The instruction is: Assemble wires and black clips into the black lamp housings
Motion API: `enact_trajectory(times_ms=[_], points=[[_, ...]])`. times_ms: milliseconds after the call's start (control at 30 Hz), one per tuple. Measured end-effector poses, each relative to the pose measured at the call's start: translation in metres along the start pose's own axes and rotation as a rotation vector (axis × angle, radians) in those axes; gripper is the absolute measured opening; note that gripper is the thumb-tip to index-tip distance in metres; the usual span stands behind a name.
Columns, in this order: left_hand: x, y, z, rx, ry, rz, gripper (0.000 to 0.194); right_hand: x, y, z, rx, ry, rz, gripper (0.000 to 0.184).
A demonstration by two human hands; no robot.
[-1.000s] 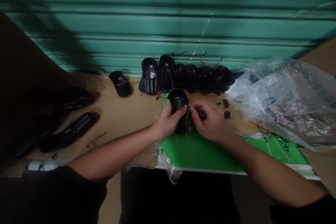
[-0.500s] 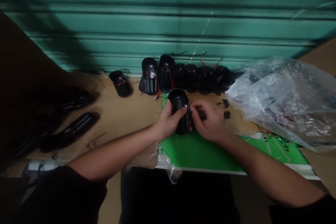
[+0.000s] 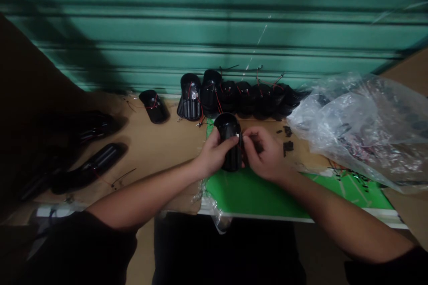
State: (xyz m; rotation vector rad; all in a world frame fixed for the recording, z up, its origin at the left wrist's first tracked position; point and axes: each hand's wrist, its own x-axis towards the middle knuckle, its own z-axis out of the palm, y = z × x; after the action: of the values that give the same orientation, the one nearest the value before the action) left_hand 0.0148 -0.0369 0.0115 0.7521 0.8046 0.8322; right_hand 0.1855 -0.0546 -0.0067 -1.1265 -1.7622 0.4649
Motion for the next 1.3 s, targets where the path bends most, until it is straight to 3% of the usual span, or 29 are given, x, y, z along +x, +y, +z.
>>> enact_trajectory(times_ms=[167, 267, 400, 833, 1300], points=[[0.002, 0.003, -0.004, -0.076, 0.027, -0.062, 0.058, 0.002, -0.003, 0.005, 0.426, -0.117, 0.243, 0.025], [0.005, 0.003, -0.007, -0.078, 0.017, -0.057, 0.060, 0.004, -0.006, 0.006, 0.572, -0.199, 0.356, 0.038], [0.007, 0.003, -0.009, -0.066, 0.002, -0.044, 0.064, 0.005, -0.010, 0.005, 0.692, -0.221, 0.466, 0.040], [0.005, -0.001, -0.003, -0.063, -0.005, -0.045, 0.068, -0.007, -0.005, 0.013, 0.531, -0.166, 0.384, 0.064], [0.001, 0.001, 0.001, -0.069, 0.011, -0.035, 0.068, -0.009, -0.011, 0.013, 0.379, -0.146, 0.380, 0.057]])
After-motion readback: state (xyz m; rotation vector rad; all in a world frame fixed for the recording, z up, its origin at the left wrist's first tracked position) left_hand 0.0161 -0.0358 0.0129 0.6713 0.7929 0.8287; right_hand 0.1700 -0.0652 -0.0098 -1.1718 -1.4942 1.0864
